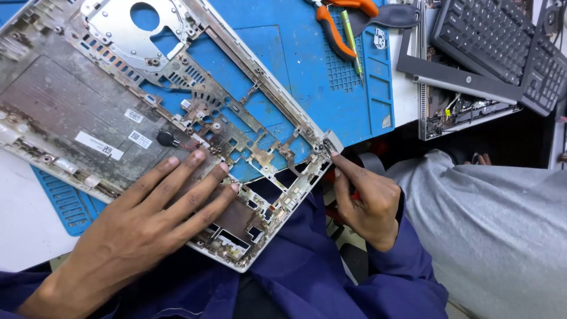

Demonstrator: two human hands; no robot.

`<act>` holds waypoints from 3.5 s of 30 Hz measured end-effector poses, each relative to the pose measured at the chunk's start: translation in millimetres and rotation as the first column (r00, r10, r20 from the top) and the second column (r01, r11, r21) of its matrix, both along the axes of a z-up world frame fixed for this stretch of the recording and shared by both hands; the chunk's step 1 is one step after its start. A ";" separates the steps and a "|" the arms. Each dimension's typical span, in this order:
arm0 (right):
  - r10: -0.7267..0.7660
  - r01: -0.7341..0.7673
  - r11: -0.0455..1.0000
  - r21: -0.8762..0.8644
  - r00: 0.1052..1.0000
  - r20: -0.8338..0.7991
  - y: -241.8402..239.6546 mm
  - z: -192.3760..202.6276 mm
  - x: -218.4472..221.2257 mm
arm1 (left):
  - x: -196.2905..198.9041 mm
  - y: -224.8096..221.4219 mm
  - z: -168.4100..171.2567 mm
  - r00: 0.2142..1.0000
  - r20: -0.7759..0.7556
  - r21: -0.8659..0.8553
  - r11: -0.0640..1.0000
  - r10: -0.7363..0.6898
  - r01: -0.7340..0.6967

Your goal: Disassembling a laptop chassis and manipulating internal components using a small pry tool.

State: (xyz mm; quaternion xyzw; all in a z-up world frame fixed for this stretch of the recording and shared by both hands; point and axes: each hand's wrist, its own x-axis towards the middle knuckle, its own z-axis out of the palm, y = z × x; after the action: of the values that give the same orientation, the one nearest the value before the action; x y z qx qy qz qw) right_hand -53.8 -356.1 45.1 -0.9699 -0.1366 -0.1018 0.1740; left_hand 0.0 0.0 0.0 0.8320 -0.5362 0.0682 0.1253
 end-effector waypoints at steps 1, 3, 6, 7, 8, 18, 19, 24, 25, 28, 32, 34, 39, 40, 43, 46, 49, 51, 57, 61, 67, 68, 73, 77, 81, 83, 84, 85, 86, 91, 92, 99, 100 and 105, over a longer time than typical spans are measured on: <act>-0.003 0.003 1.000 0.007 1.000 0.003 0.0 0.5 0.9 | 0.4 -0.4 0.5 1.000 0.003 0.007 1.000 -0.003 0.003; 0.037 -0.037 0.999 0.005 0.999 -0.015 0.8 1.8 2.3 | 1.2 -0.4 2.1 1.000 0.017 0.017 1.000 -0.007 0.007; 0.035 -0.035 0.998 0.042 0.999 0.017 -0.8 3.8 3.0 | 1.3 -1.6 5.0 0.999 0.036 0.001 1.000 0.004 -0.004; 0.034 -0.036 0.998 0.060 0.999 0.036 0.2 7.2 2.8 | 0.1 -4.1 7.5 0.998 0.055 0.019 1.000 0.002 -0.003; 0.014 -0.018 0.996 0.085 0.999 0.043 1.2 12.0 2.2 | -1.2 -6.4 11.4 0.998 0.063 -0.050 0.999 -0.005 0.009; -0.383 0.244 0.784 0.570 0.914 0.135 -7.8 42.1 -4.5 | -36.1 -6.0 65.2 0.986 0.157 -0.271 0.958 -0.053 0.095; -0.386 0.233 0.778 0.584 0.910 0.151 -9.7 47.2 -3.2 | -36.4 -6.1 75.4 0.982 0.178 -0.259 0.960 -0.056 0.102; -0.263 0.239 0.521 0.819 0.958 -0.113 -24.1 50.2 0.3 | -46.2 5.5 119.2 0.983 0.091 -0.298 0.938 -0.157 0.177; -0.269 0.224 0.518 0.826 0.959 -0.091 -27.4 49.7 3.4 | -45.6 4.0 123.5 0.980 0.113 -0.292 0.937 -0.164 0.190; 0.127 0.125 0.099 0.987 0.982 -0.137 -30.5 51.8 10.3 | -41.0 -1.2 134.8 0.970 0.079 -0.242 0.940 -0.229 0.241; 0.318 0.030 0.117 0.993 0.946 -0.066 -28.8 51.6 19.7 | -34.8 -13.3 144.4 0.946 -0.076 -0.303 0.911 -0.316 0.280; 0.354 -0.014 0.174 0.985 0.934 -0.050 -30.2 47.4 28.3 | -34.5 -19.4 151.1 0.932 -0.180 -0.344 0.907 -0.316 0.241; 0.534 0.015 0.200 0.980 0.837 -0.122 -22.6 53.7 51.2 | -32.4 -21.4 140.6 0.912 -0.049 -0.427 0.834 -0.408 0.350; 0.544 0.010 0.200 0.980 0.830 -0.120 -23.2 51.8 51.6 | -29.6 -20.9 142.7 0.917 -0.047 -0.426 0.838 -0.396 0.340; 0.494 -0.025 0.350 0.936 0.854 -0.162 -23.6 46.5 49.3 | -25.1 -19.0 142.5 0.923 0.055 -0.490 0.795 -0.380 0.356; 0.538 -0.022 0.320 0.947 0.827 -0.162 -19.6 46.7 47.0 | -28.2 -19.9 138.6 0.917 0.018 -0.518 0.781 -0.399 0.349; 0.649 0.049 0.155 0.987 0.748 -0.139 -11.9 50.9 44.1 | -23.2 -20.8 143.2 0.910 0.102 -0.494 0.774 -0.401 0.396; 0.564 0.018 0.127 0.992 0.821 -0.087 -11.7 50.8 40.1 | -20.8 -20.9 131.8 0.937 0.203 -0.487 0.801 -0.284 0.348; 0.323 -0.089 0.128 0.988 0.945 0.043 -12.4 54.8 31.2 | 25.3 -4.5 71.4 0.963 -0.177 -0.675 0.687 0.204 -0.270; 0.276 -0.149 0.245 0.958 0.958 0.078 -5.6 50.7 34.5 | 42.1 -15.0 51.9 0.473 -0.881 -0.455 0.338 -0.032 -0.824; 0.074 -0.149 0.187 0.971 0.988 0.138 -14.0 12.8 56.6 | 65.7 -10.0 7.5 0.061 -0.871 -0.188 0.216 -0.487 -0.958; 0.071 -0.133 0.203 0.970 0.990 0.121 -14.7 10.1 58.6 | 69.4 -8.9 5.8 0.099 -0.859 -0.211 0.173 -0.502 -0.962; 0.075 -0.052 0.246 0.968 0.997 0.034 1.0 3.5 56.6 | 70.0 -6.0 29.9 0.206 -0.876 -0.286 0.127 -0.435 -0.950; 0.134 0.003 0.463 0.886 0.988 -0.074 24.7 13.1 54.1 | 70.9 -0.9 31.1 0.439 -0.884 -0.465 0.202 -0.159 -0.862; 0.202 0.039 0.532 0.846 0.964 -0.172 23.5 3.4 53.5 | 67.9 3.0 36.0 0.574 -0.818 -0.559 0.267 -0.024 -0.785; 0.228 0.036 0.563 0.825 0.953 -0.198 21.8 5.4 52.8 | 73.2 6.2 19.8 0.598 -0.801 -0.567 0.289 0.022 -0.771; 0.240 0.026 0.591 0.806 0.949 -0.206 20.6 6.7 53.9 | 75.9 7.8 11.5 0.634 -0.771 -0.584 0.328 0.060 -0.742; 0.257 0.022 0.594 0.804 0.942 -0.216 20.5 7.6 54.4 | 74.9 7.7 12.4 0.625 -0.778 -0.578 0.311 0.069 -0.754; 0.307 0.035 0.571 0.820 0.917 -0.253 20.0 8.6 55.2 | 74.2 7.3 13.6 0.633 -0.763 -0.561 0.353 0.129 -0.749; 0.482 0.132 0.487 0.864 0.783 -0.392 22.7 13.2 53.1 | 69.1 -0.3 35.8 0.603 -0.740 -0.449 0.449 0.297 -0.772; 0.501 0.103 0.507 0.856 0.773 -0.390 25.3 15.0 53.6 | 68.9 -0.9 34.0 0.618 -0.693 -0.425 0.481 0.372 -0.767; 0.371 0.014 0.721 0.692 0.837 -0.403 32.4 19.3 44.7 | 69.9 0.3 8.1 0.738 -0.308 -0.233 0.705 0.600 -0.670; 0.376 0.012 0.726 0.688 0.830 -0.411 36.0 25.4 40.9 | 70.7 0.7 6.0 0.731 -0.317 -0.232 0.697 0.605 -0.678; 0.339 -0.294 0.872 0.391 0.939 -0.052 46.8 45.6 27.9 | 70.6 -0.2 1.6 0.778 -0.219 -0.107 0.778 0.588 -0.619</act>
State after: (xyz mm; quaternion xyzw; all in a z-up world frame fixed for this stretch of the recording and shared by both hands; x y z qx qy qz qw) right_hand -25.9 -309.3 90.7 -0.8868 -0.2609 -0.0385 0.3795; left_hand 70.6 -0.2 1.6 0.9486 -0.2192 0.0785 0.2144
